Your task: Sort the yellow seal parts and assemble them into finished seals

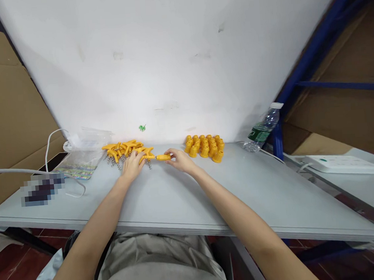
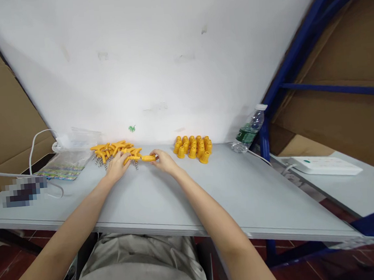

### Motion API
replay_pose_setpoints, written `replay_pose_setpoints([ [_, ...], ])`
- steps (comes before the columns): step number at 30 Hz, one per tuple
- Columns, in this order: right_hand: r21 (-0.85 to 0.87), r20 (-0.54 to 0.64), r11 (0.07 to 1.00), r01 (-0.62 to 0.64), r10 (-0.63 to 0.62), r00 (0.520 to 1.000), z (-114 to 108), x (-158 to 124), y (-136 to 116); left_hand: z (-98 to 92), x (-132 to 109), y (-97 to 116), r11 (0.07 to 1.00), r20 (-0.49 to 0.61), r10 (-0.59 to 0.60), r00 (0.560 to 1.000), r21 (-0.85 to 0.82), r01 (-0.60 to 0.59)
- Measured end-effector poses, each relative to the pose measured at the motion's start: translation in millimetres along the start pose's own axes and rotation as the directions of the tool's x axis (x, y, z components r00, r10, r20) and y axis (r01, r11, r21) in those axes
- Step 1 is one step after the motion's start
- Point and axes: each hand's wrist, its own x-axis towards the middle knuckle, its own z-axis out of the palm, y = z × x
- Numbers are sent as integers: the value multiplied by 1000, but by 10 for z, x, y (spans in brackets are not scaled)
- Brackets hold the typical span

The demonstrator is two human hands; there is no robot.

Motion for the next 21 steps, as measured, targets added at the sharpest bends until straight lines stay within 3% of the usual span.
replay_pose_setpoints([
  [8, 112, -12, 992, 62, -61, 998, -11, 65, -82, -63, -12, 100, 997, -40, -77, 996, -8, 77],
  [16, 469, 35, 862, -192, 198, 979, 85, 75, -56, -59, -5, 128, 996, -52, -89, 995, -31, 87],
  [21, 641, 157, 734, -224, 160, 974, -2, 8, -84, -36, -7, 123, 995, -41, -93, 995, -34, 92],
])
